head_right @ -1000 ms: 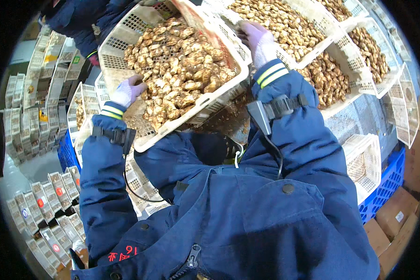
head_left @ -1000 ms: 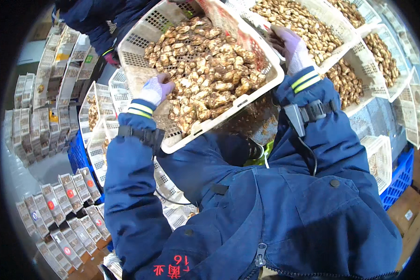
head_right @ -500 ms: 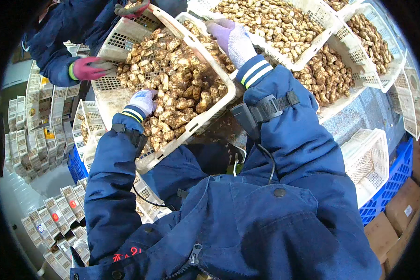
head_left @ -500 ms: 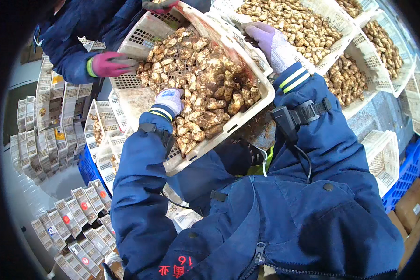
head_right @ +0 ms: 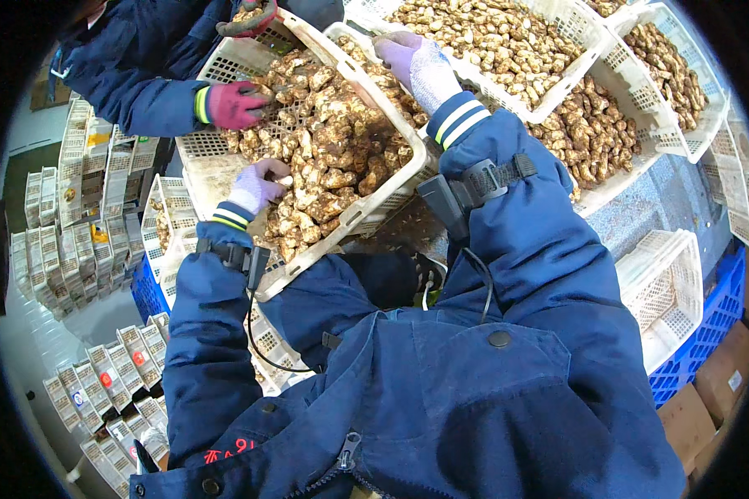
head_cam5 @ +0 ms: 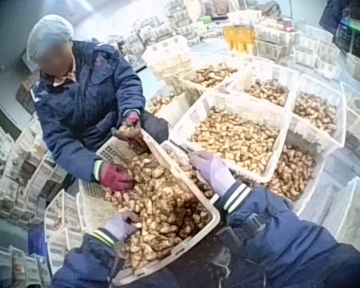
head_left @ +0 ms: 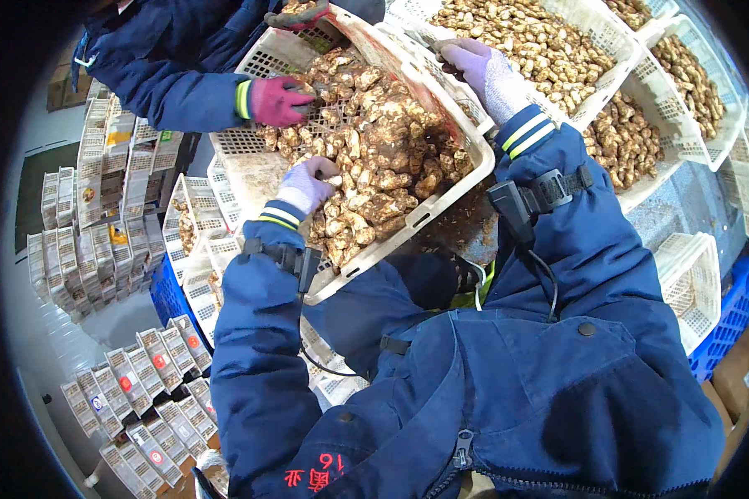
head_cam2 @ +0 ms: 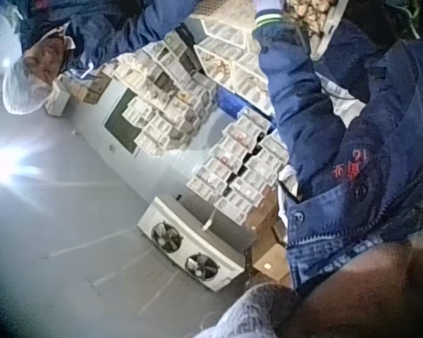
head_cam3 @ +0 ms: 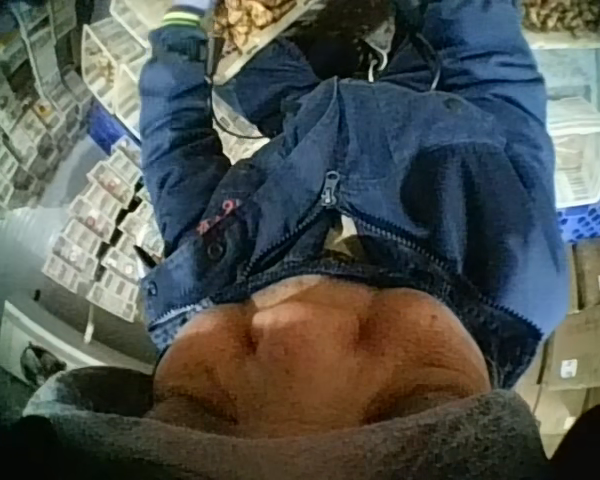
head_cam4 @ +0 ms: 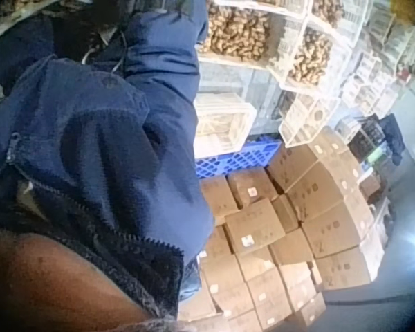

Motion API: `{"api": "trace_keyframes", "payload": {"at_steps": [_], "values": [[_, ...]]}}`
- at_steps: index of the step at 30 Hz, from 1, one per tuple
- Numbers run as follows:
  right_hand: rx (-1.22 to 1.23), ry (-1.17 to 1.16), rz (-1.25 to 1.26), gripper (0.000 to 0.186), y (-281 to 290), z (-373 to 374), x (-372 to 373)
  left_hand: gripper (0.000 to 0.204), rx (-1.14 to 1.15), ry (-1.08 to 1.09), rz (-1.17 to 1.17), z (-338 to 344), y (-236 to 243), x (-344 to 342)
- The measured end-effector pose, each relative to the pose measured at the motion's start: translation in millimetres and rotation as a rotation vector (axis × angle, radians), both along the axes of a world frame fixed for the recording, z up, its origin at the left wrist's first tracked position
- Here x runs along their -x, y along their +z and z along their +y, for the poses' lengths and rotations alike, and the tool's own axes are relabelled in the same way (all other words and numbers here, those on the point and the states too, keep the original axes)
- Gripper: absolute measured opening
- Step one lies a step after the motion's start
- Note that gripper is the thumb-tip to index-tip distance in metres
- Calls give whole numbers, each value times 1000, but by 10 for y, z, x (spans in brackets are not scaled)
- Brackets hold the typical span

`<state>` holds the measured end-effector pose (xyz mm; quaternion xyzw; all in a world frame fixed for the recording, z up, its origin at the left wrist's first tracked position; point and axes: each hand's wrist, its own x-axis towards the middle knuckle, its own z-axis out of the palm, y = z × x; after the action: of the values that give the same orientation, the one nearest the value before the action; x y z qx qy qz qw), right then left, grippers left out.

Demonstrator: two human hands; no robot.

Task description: The person sorts bulbs by hand from a crate, picking individual bulbs and placing them into other crates on the floor, while another person also picks from the same crate.

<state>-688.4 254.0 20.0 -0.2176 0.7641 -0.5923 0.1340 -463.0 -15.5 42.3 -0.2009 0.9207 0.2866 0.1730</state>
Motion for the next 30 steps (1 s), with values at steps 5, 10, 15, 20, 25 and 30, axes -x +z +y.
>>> {"api": "trace_keyframes", "payload": {"at_steps": [5, 10, 15, 20, 25, 30], "values": [[-15, 39, 298, 28, -18, 42, -38, 40, -1163, 578, 552, -85, 600, -96], [-43, 27, 172, 27, -31, 2, -25, 33, -1419, 751, 560, 152, 543, 160], [-55, 8, 125, 27, 98, 57, -86, 36, -587, 560, 279, 238, 111, 602], [42, -60, -182, 33, 245, -8, -164, 57, 360, 96, -71, 217, -226, 626], [71, -44, -110, 34, 131, 53, -98, 26, 334, -47, -85, 460, -250, 737], [-84, 65, 116, 28, 108, 42, -122, 54, 104, -31, -115, -77, -539, 425]]}}
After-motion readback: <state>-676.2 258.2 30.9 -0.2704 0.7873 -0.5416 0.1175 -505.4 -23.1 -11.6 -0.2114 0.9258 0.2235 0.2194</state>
